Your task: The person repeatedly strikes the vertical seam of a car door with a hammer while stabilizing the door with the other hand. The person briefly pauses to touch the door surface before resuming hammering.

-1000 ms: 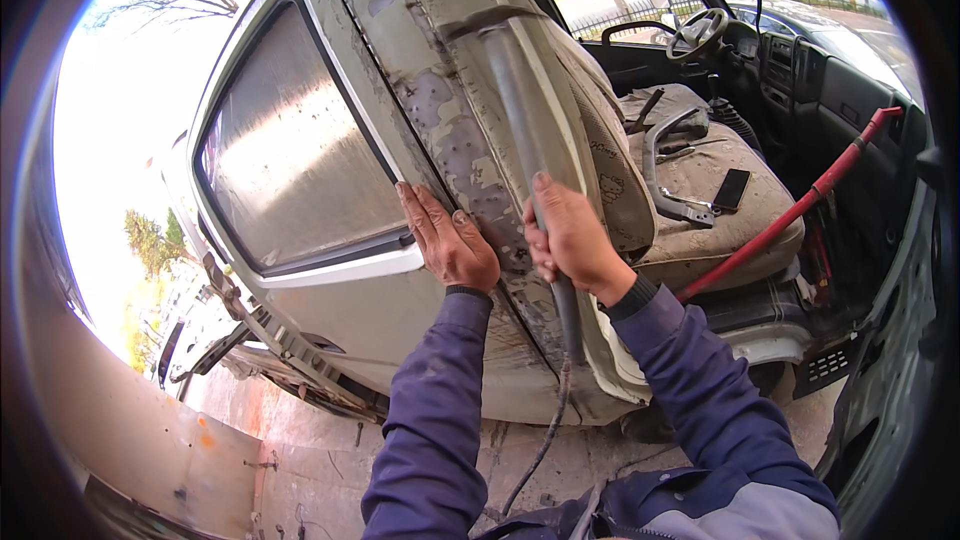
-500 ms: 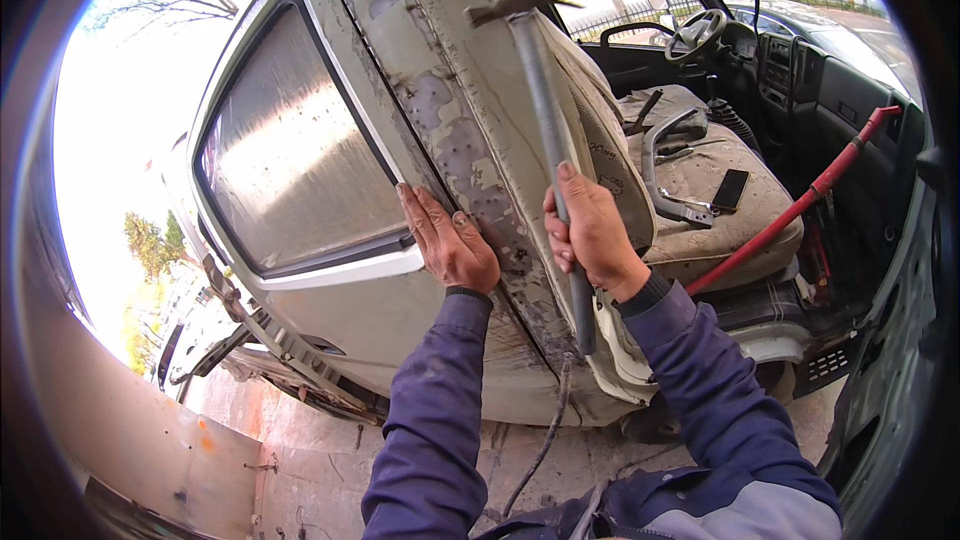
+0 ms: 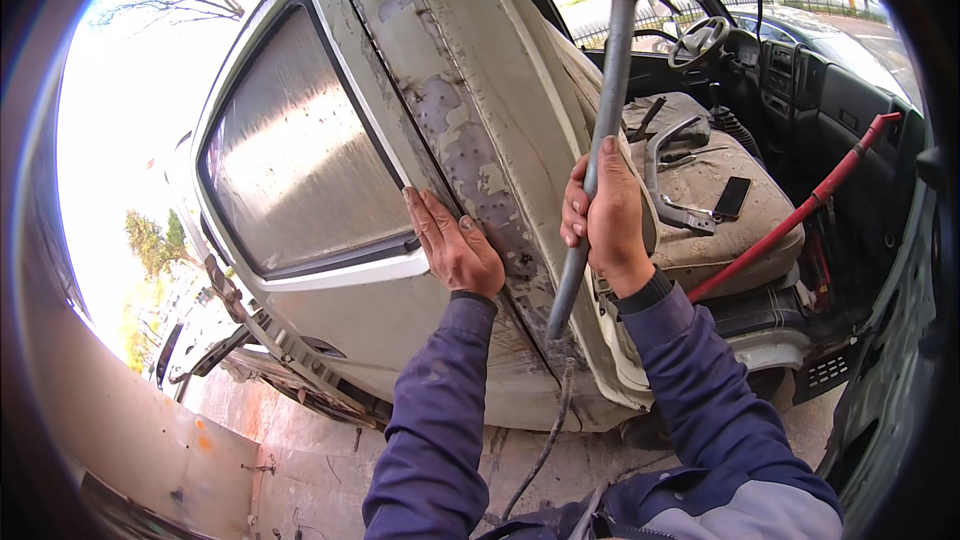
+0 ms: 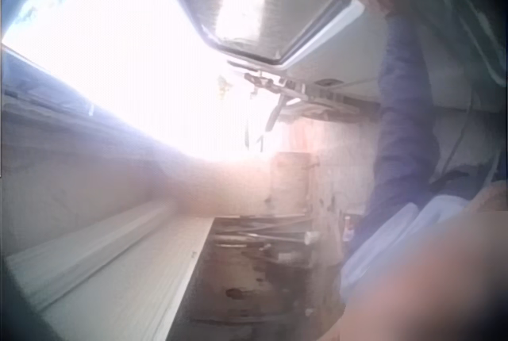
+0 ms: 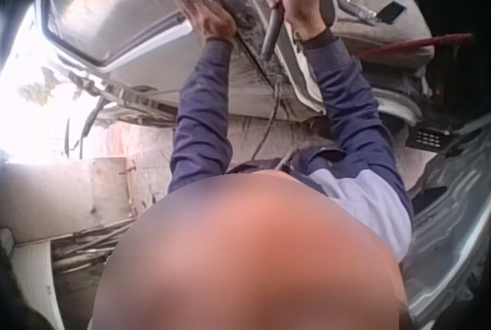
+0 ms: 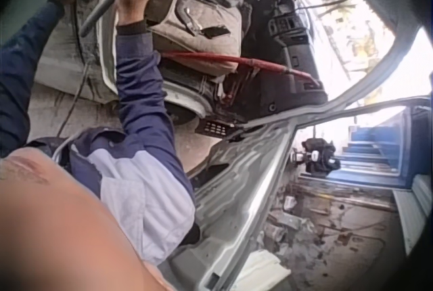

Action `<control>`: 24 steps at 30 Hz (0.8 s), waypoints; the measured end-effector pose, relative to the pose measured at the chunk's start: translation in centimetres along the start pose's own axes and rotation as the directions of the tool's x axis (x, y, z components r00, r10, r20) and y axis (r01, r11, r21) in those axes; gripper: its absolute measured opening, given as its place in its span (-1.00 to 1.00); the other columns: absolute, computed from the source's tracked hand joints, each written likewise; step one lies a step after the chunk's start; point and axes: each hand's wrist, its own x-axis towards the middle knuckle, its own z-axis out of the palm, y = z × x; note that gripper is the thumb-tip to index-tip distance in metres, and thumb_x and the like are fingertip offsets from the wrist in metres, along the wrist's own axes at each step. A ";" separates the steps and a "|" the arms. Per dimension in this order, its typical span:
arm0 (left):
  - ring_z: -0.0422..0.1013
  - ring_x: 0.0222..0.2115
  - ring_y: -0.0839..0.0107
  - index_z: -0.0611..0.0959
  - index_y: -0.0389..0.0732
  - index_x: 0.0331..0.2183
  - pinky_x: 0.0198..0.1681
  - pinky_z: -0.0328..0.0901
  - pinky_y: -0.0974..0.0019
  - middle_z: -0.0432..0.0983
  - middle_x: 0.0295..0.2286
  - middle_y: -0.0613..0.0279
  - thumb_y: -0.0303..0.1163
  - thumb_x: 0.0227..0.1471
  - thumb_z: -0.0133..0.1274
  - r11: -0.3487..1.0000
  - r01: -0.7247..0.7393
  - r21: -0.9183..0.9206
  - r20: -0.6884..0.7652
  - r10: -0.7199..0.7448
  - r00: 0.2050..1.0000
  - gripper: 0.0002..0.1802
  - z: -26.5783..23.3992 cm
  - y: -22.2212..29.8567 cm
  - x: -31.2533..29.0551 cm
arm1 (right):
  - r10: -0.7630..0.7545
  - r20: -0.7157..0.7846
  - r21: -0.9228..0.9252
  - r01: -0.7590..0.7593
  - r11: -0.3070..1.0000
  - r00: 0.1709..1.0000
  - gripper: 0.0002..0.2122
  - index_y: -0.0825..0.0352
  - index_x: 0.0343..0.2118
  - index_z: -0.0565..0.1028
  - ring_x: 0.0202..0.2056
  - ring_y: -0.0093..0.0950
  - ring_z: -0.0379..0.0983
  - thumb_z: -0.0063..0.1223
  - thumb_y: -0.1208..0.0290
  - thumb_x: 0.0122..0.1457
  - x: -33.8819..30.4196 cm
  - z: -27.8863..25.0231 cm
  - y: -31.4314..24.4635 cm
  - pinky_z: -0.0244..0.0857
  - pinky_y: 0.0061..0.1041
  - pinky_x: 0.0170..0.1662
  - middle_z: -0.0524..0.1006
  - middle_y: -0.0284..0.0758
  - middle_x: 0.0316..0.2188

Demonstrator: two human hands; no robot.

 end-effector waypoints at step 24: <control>0.00 0.52 -0.25 0.22 -0.54 0.46 0.57 -0.05 -0.08 0.00 0.51 -0.33 -0.33 0.44 -0.18 1.000 0.010 0.014 0.009 -0.010 1.000 -0.27 -0.1 0.1 0.0 | 0.128 0.098 0.008 -0.129 0.992 0.987 -0.46 0.28 -0.26 0.38 -0.74 -0.65 0.21 -0.08 -0.23 0.54 1.0 1.1 -0.7 0.20 -0.51 -0.71 0.29 -0.51 -0.63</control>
